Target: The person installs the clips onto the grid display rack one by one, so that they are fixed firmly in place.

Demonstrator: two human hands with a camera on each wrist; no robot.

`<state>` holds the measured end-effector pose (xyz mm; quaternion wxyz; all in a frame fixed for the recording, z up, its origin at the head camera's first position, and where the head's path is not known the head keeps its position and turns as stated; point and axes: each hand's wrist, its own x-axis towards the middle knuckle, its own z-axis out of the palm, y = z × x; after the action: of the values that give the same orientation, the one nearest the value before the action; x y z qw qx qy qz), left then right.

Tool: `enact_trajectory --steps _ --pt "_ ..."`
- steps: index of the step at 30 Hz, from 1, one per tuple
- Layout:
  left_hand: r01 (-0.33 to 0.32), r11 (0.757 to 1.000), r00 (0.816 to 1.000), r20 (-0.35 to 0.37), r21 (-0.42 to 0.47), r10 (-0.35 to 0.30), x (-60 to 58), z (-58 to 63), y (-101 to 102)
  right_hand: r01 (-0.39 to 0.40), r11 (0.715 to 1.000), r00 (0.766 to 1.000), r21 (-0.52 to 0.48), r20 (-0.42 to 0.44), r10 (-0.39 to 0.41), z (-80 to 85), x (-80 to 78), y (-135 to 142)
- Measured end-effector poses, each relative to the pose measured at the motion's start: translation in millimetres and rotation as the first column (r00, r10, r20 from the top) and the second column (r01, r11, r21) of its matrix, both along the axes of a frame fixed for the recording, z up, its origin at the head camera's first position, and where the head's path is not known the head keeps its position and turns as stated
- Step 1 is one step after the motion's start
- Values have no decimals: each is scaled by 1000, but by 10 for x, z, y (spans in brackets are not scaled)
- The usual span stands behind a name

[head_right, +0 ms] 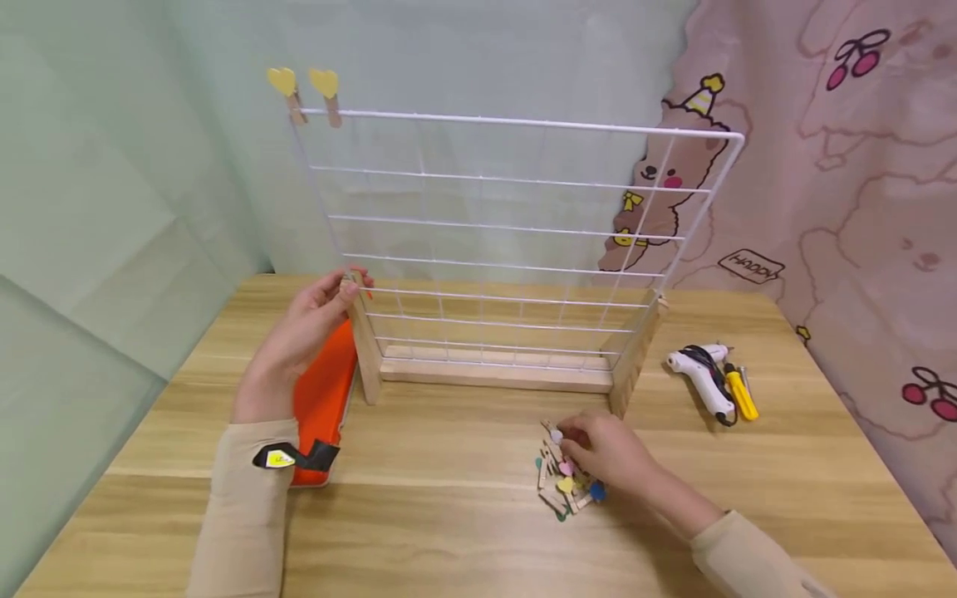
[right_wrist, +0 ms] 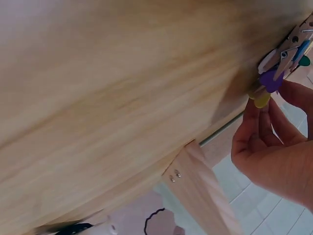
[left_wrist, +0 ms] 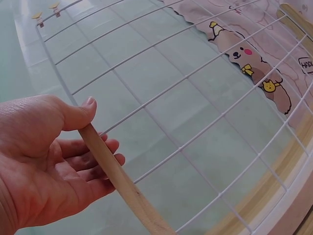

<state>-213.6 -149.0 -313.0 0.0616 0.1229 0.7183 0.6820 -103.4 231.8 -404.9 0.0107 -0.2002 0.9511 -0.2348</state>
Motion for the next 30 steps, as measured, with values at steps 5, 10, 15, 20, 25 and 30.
enact_trajectory --steps 5,10,15,20,25,30 --pt "0 1000 1000 5 -9 1 23 1 14 22 998 999 64 -27 -20 16 -15 -73" --pt "15 1000 1000 -1 -10 -15 33 19 41 60 995 997 83 -48 -56 10 -56 -123" --pt "16 1000 1000 7 -22 -16 36 -2 68 69 995 997 78 -43 -66 -6 -57 -112" --pt "10 1000 1000 7 -27 -10 33 -16 17 16 997 997 76 -77 -10 21 -76 -104" --pt "5 1000 1000 4 -30 -5 15 -7 -41 -79 996 987 43 -139 84 185 -142 -157" --pt "18 1000 1000 -2 -24 -18 2 -2 -27 -307 950 932 -52 -221 289 630 -267 -312"
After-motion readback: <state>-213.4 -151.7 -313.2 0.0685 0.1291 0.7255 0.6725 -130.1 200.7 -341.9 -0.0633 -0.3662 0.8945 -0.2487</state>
